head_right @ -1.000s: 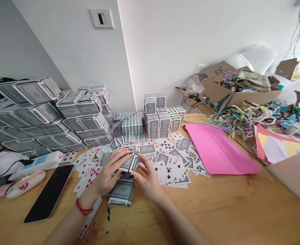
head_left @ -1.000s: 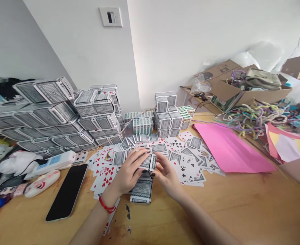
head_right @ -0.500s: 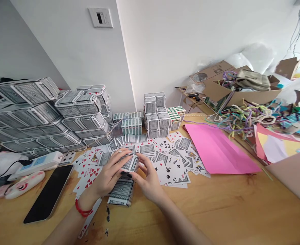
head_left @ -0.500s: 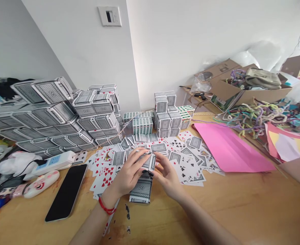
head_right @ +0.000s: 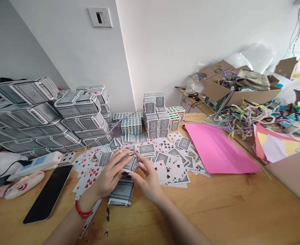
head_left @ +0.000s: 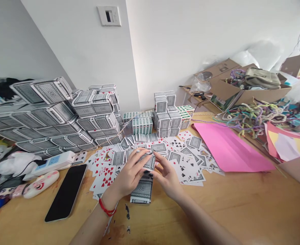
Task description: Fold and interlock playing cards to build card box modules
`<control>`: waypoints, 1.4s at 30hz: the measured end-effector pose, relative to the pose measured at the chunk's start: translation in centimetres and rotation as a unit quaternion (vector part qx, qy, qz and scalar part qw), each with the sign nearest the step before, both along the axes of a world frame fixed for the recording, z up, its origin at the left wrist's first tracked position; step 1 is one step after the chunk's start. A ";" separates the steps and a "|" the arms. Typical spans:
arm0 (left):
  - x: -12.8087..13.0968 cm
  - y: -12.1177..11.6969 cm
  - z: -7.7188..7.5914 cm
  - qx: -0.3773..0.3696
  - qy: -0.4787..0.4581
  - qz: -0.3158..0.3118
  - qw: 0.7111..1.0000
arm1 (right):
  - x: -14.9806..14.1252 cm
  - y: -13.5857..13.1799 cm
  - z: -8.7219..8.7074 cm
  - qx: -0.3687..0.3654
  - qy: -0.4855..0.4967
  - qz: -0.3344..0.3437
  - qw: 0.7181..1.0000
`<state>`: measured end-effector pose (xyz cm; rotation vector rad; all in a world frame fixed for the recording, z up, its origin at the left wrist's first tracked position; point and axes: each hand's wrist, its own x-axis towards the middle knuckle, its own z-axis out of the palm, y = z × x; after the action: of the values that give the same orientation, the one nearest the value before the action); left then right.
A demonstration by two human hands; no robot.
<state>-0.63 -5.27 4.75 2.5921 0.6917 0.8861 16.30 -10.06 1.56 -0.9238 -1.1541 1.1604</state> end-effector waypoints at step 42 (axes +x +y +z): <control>-0.7 0.6 0.6 -0.045 -0.194 0.096 0.975 | 0.1 1.4 -2.1 -0.215 0.202 0.002 0.956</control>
<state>-1.30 -4.64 5.37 2.2027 0.8515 1.3393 16.44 -8.70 -0.58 -0.9456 -0.5807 1.5534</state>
